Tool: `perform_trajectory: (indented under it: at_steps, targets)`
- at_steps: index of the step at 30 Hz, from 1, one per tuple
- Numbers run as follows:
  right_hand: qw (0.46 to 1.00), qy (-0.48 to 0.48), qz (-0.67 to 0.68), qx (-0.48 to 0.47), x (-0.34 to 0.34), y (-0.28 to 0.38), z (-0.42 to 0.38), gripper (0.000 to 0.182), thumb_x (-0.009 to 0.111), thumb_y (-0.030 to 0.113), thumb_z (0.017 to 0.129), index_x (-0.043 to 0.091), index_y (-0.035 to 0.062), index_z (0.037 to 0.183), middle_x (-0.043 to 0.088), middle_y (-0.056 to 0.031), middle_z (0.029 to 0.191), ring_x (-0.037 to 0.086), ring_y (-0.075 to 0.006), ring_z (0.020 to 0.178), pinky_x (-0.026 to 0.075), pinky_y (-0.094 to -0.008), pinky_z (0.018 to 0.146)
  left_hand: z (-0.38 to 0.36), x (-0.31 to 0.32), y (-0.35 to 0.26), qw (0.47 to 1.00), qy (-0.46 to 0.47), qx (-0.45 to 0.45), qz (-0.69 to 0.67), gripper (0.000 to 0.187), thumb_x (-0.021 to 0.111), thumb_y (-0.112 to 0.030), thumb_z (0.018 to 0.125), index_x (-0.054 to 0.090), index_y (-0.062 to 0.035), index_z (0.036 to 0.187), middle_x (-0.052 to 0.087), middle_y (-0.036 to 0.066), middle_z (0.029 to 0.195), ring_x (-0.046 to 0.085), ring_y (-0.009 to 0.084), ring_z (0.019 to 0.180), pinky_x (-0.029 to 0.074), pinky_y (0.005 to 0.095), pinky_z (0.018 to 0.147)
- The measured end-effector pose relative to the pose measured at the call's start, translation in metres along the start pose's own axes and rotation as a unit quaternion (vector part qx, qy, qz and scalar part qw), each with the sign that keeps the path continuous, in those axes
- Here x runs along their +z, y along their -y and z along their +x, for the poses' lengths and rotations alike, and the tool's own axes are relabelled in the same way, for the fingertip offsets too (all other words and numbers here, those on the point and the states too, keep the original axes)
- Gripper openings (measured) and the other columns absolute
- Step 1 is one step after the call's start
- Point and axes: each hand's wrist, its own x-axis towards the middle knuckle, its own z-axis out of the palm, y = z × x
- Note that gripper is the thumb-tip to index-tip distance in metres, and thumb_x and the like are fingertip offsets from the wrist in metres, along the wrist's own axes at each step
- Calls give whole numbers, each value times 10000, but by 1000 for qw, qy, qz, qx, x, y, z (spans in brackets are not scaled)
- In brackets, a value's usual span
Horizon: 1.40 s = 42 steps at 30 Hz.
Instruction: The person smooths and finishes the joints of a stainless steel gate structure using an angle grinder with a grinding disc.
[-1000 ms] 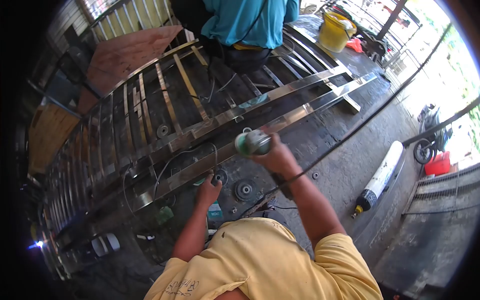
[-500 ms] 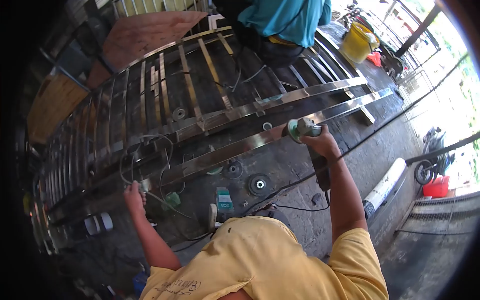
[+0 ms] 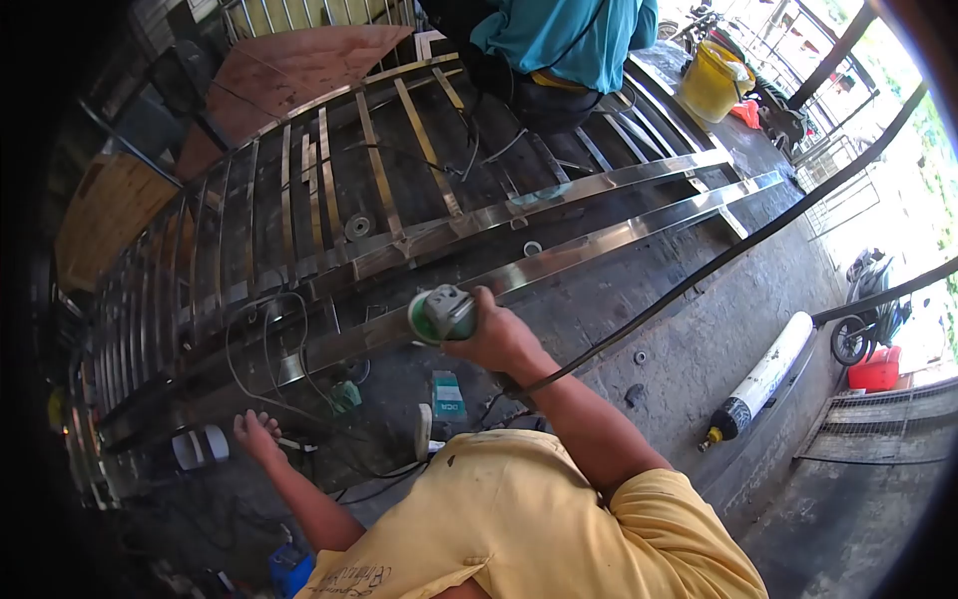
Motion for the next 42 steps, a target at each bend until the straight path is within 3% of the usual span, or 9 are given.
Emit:
perform_trajectory:
  at_steps: [8, 12, 15, 18, 21, 25, 33, 39, 42]
  targets:
    - [975, -138, 16, 176, -106, -96, -4, 974, 920, 459, 730, 424, -86, 1367, 718, -244, 1078, 728, -304, 970, 588, -390, 829, -11, 13, 9, 988, 52, 142, -4, 357, 591, -221, 1065, 561, -67, 1385, 675, 47, 980, 614, 95, 807, 513, 252, 709]
    - [976, -142, 8, 168, -106, -116, -9, 1007, 933, 471, 711, 420, -93, 1368, 717, -242, 1095, 723, -297, 996, 580, -389, 858, -81, 70, 2, 964, 198, 177, 1, 304, 603, -220, 1060, 620, -49, 1311, 688, 59, 1000, 662, 141, 890, 552, 302, 786]
    - [991, -84, 4, 108, -55, -71, -13, 996, 928, 460, 716, 421, -67, 1392, 715, -260, 1126, 726, -329, 1040, 570, -412, 905, -154, 99, -7, 876, 393, 226, 166, 272, 636, -240, 1032, 678, -39, 1210, 725, 118, 1069, 709, 193, 942, 566, 343, 823]
    - [999, -16, 21, 37, -4, -29, -6, 961, 924, 432, 723, 445, -21, 1422, 720, -255, 1100, 720, -371, 1062, 559, -429, 935, -215, 109, -26, 696, 586, 267, 317, 310, 689, -300, 966, 700, -51, 1150, 722, 163, 1146, 717, 300, 1021, 569, 409, 898]
    - [999, 38, -5, 4, -4, 8, -3, 953, 925, 415, 720, 448, -16, 1424, 714, -284, 1122, 716, -399, 1093, 558, -432, 946, -221, 101, 22, 625, 621, 349, 319, 314, 703, -311, 929, 717, -53, 1106, 710, 166, 1181, 672, 376, 1097, 541, 466, 962]
    - [998, -8, -65, 10, -38, -12, 8, 916, 949, 372, 692, 485, -4, 1387, 715, -293, 1125, 721, -415, 1074, 566, -446, 918, -191, 71, 50, 690, 532, 370, 322, 324, 713, -265, 905, 718, -38, 1136, 701, 192, 1186, 652, 405, 1125, 510, 482, 1004]
    - [960, -50, -268, 58, -153, -68, 37, 926, 920, 408, 660, 494, -41, 1349, 719, -300, 1123, 712, -437, 1088, 575, -466, 911, -125, 31, 86, 821, 396, 238, 337, 357, 694, -254, 927, 696, -17, 1194, 691, 213, 1191, 645, 419, 1137, 521, 477, 992]
    - [931, 29, -361, 49, -113, 5, 49, 931, 867, 419, 679, 467, 2, 1409, 739, -275, 1095, 721, -438, 1057, 575, -492, 902, -131, 48, 91, 770, 412, 238, 426, 443, 660, -344, 943, 671, -52, 1276, 648, 205, 1319, 634, 418, 1193, 516, 496, 1017]
    - [933, 85, -347, -39, -72, 45, 52, 821, 868, 384, 706, 487, 32, 1342, 742, -275, 985, 728, -464, 967, 581, -520, 836, -136, 50, 95, 737, 404, 217, 496, 493, 640, -399, 949, 655, -84, 1328, 616, 198, 1385, 615, 410, 1247, 501, 517, 1043]
